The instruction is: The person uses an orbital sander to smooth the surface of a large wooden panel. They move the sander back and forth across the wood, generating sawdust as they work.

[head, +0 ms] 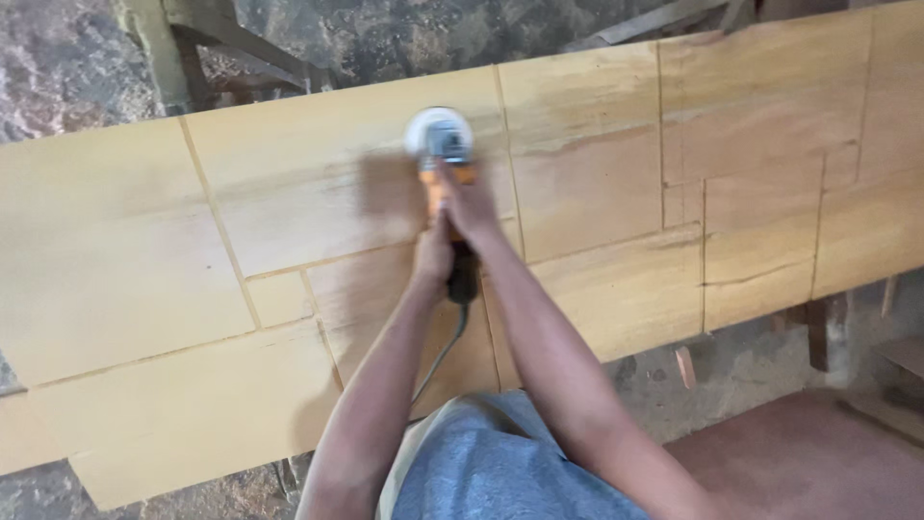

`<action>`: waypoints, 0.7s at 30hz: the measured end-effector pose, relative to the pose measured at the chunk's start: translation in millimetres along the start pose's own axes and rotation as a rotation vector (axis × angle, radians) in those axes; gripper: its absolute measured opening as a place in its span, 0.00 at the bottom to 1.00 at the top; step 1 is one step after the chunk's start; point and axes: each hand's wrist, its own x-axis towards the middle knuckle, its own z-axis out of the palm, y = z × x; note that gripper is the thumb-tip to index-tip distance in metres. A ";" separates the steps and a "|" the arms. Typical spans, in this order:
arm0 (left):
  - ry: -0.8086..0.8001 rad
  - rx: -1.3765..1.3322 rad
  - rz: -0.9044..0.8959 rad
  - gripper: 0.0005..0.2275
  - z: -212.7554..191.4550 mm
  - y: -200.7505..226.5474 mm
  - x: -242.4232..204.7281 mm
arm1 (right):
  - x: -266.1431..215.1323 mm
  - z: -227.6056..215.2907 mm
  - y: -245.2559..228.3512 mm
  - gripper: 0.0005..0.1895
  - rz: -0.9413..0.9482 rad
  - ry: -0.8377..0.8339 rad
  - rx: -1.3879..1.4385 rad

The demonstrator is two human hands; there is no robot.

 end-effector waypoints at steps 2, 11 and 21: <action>-0.012 -0.216 0.058 0.36 -36.9 4.0 -10.1 | -12.7 47.5 -19.1 0.36 0.115 -0.225 0.089; 0.215 -0.679 0.179 0.40 -85.3 2.5 -67.9 | -78.4 115.5 -87.6 0.36 0.045 -0.601 -0.392; 0.068 -0.526 0.151 0.40 98.4 -41.1 6.4 | 11.5 -74.8 -42.2 0.38 -0.025 -0.399 -0.262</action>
